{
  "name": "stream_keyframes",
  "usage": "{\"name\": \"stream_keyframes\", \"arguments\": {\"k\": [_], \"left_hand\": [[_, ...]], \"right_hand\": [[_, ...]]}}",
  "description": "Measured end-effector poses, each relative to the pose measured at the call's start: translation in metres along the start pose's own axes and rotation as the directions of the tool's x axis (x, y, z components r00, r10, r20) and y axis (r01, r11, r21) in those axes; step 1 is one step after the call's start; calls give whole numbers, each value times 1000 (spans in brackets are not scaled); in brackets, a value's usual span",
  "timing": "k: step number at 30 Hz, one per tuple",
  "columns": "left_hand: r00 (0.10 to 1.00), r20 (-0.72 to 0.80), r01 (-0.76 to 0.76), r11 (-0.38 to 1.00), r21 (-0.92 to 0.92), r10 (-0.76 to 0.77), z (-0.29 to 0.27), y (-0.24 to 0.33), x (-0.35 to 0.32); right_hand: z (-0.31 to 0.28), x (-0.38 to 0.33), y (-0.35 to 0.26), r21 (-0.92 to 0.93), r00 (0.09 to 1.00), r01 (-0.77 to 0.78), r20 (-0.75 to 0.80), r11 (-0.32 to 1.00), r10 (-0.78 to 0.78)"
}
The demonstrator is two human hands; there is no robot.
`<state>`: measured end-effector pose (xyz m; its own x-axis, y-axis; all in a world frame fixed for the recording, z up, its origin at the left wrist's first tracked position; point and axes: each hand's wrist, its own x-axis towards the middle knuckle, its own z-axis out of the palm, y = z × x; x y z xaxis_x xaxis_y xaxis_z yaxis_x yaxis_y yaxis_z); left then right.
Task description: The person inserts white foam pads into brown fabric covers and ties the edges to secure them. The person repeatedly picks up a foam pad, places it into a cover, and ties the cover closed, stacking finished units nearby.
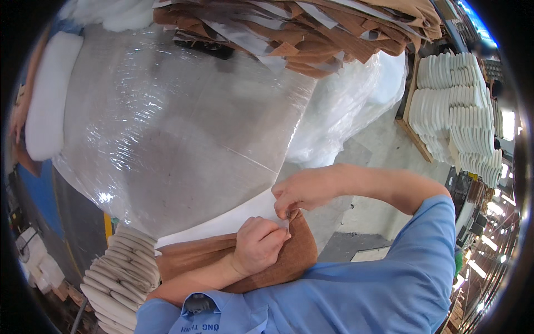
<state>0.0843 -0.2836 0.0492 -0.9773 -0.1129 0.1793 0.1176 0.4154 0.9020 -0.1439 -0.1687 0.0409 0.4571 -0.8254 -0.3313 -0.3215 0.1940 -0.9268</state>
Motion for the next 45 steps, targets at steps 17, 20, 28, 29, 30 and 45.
{"name": "stream_keyframes", "arguments": {"k": [17,20,28,29,30,45], "left_hand": [[997,57,-44,998,-48,47,-4,6,-14],[996,85,-29,999,-35,32,-6,6,-16],[977,77,209,968,-139,-200,0,11,-22],[972,105,226,963,-147,-212,-1,12,-21],[965,128,246,957,-152,-228,-2,11,-20],[863,294,436,899,-24,-411,13,-38,7]], "right_hand": [[39,-24,-16,179,975,-89,-185,980,122],[47,-25,-16,196,961,-151,-202,969,191],[79,-34,-13,590,876,-215,-236,778,421],[82,-33,-5,608,877,-222,-217,762,428],[80,-30,2,623,882,-228,-195,748,430],[146,-1,-1,413,283,-178,-848,893,448]]}}
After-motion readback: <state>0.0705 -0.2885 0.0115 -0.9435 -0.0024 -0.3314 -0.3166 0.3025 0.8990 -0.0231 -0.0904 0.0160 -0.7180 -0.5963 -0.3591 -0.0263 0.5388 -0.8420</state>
